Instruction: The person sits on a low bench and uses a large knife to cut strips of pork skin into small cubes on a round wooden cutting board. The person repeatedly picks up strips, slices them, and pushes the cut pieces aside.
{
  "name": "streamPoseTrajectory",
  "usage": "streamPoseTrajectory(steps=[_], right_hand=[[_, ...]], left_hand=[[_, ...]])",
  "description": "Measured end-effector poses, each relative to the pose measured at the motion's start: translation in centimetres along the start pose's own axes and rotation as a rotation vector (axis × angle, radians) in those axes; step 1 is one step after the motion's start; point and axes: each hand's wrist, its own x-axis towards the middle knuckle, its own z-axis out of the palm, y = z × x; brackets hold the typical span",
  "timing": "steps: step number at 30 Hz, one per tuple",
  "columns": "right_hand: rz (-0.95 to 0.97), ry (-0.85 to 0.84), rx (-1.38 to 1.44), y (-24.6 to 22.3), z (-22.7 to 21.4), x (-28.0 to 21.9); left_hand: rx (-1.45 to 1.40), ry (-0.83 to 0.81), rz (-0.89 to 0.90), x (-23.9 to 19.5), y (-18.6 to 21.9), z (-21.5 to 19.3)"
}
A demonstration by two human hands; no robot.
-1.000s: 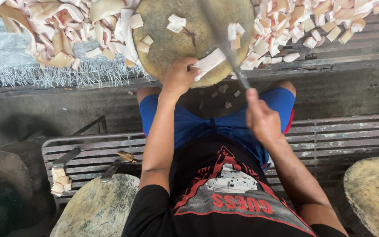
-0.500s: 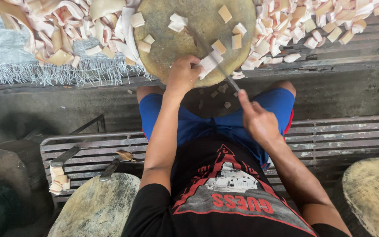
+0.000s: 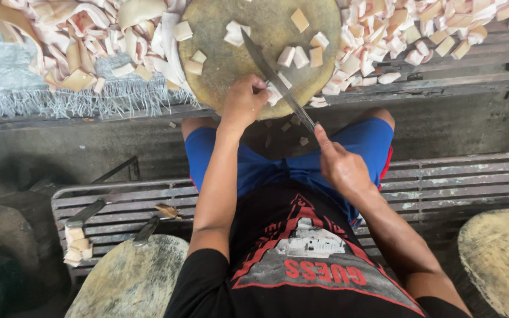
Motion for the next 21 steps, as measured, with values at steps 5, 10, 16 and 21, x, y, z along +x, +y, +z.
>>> streamPoseTrajectory(steps=[5,10,16,21], right_hand=[[0.031,0.210,0.200,0.6,-1.6,-0.9],[-0.010,0.108,0.237,0.6,-2.5,-2.6],[-0.124,0.093,0.123,4.8,-0.7,2.5],[0.187,0.198,-0.108,9.4,-1.5,9.4]], left_hand=[[-0.064,0.066,0.013,-0.3,0.5,-0.4],[-0.186,0.492,0.013,-2.6,0.6,-0.4],[0.215,0.541,0.661,-4.6,1.0,2.6],[0.489,0.563,0.586,-2.3,2.0,4.0]])
